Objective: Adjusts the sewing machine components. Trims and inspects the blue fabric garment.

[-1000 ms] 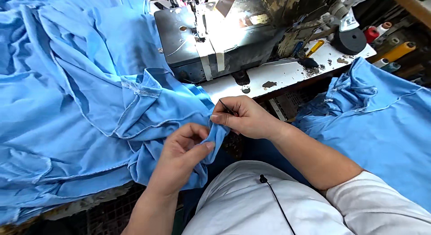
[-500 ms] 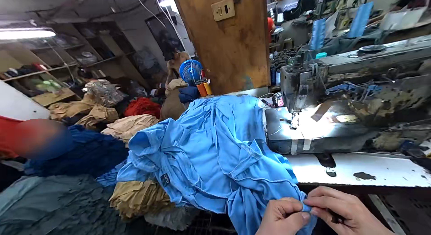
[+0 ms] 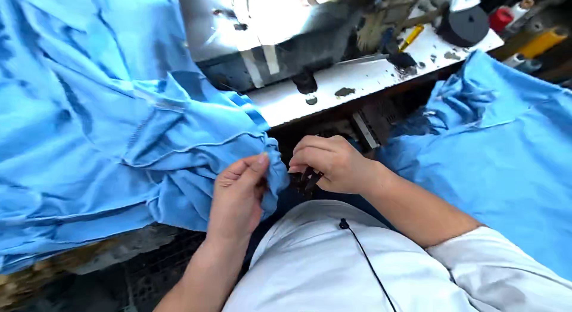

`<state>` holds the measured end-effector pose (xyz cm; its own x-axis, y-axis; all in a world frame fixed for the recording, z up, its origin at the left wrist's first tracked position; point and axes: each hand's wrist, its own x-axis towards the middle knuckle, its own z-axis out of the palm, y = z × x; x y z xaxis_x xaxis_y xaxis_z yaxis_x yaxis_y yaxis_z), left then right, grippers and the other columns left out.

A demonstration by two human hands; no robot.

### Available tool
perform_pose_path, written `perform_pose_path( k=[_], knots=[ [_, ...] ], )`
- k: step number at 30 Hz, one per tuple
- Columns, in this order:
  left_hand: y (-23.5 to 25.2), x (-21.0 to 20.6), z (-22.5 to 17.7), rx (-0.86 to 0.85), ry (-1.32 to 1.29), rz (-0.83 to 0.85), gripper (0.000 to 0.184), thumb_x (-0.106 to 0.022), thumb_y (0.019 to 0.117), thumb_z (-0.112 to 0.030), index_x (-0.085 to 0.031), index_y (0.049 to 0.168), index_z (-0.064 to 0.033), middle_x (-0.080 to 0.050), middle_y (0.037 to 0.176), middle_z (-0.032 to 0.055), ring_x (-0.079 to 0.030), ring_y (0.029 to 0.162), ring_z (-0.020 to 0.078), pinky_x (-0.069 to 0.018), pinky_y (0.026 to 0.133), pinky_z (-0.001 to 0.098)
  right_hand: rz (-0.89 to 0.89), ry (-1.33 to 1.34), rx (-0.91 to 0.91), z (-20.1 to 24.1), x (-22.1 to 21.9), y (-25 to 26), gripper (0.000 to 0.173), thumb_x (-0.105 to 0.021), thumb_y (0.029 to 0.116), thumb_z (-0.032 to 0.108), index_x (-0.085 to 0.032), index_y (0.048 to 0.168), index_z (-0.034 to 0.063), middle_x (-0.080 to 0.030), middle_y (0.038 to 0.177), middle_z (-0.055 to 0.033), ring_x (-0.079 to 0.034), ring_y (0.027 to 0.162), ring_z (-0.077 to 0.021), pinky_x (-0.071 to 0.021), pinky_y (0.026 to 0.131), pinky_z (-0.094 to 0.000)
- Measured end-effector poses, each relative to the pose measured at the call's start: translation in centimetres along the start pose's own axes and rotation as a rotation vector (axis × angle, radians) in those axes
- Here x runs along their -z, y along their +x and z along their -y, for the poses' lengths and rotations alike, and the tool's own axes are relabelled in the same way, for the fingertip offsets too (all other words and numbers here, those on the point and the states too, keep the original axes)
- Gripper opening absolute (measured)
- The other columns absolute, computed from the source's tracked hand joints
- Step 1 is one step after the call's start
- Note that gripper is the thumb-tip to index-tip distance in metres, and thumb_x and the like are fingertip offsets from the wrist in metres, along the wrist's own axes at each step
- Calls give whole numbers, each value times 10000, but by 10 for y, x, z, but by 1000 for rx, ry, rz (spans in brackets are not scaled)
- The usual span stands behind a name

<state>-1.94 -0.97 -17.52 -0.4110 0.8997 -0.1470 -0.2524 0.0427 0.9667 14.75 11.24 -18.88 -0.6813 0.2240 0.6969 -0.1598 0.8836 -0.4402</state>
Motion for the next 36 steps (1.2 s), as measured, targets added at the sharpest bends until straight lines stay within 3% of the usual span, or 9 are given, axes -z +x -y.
perform_pose_path(
  k=[6,11,13,16,18,20,25,32,36],
  knots=[
    [4,-8,1,31,-79,16,257,-537,1046,-145,-762,933,-92,-750,823,33,-717,733,89,-618,707,252,-50,82,-143,-3,12,-13,97,-651,946,58,-699,910,-19,-644,832,-78,-618,731,-102,-537,629,-232],
    [6,-13,0,37,-34,36,260,-551,1032,-139,-776,911,-92,-752,814,36,-715,719,84,-615,694,243,-98,20,-163,-4,7,-6,165,-693,883,-9,-759,1033,-11,-664,949,-110,-639,782,-119,-563,655,-237],
    [6,-14,0,39,-26,32,248,-560,1027,-134,-777,917,-87,-750,805,43,-714,714,90,-613,693,243,-77,-48,-288,-1,8,-3,148,-725,896,84,-763,1022,16,-655,888,-71,-618,719,-108,-538,597,-243],
    [8,-16,1,56,-15,4,242,-563,1032,-119,-777,924,-78,-752,795,42,-716,708,88,-616,692,245,70,-206,-544,4,15,-1,414,-680,970,401,-722,1224,77,-649,898,-42,-629,743,-147,-541,612,-322],
    [12,-17,3,69,13,-6,237,-566,1032,-107,-773,922,-75,-751,793,35,-713,709,87,-614,696,247,109,-271,-523,6,21,-3,411,-603,1010,364,-707,1306,100,-657,927,-43,-642,811,-170,-543,658,-336],
    [15,-18,6,81,49,-1,196,-591,1021,-85,-768,940,-65,-753,803,32,-712,711,84,-615,701,252,113,-328,-443,9,22,-7,334,-625,992,255,-735,1276,117,-682,929,-43,-654,845,-191,-545,673,-336],
    [21,-20,10,70,111,4,110,-662,964,-24,-768,947,-48,-740,781,30,-685,667,75,-602,664,237,118,-405,-402,11,22,-14,197,-683,940,236,-769,1071,117,-715,904,-18,-668,820,-176,-541,657,-316],
    [22,-19,12,36,132,19,169,-681,929,36,-753,1064,-36,-758,868,40,-701,710,83,-610,688,243,142,-388,-390,11,25,-16,179,-683,942,235,-777,1044,122,-712,893,-10,-664,826,-165,-535,661,-304],
    [22,-19,12,35,135,18,166,-688,919,42,-756,1050,-35,-757,853,35,-689,684,73,-604,663,235,150,-379,-390,11,25,-16,176,-687,938,229,-781,1044,125,-709,888,-8,-659,817,-164,-531,657,-300]
  ],
)
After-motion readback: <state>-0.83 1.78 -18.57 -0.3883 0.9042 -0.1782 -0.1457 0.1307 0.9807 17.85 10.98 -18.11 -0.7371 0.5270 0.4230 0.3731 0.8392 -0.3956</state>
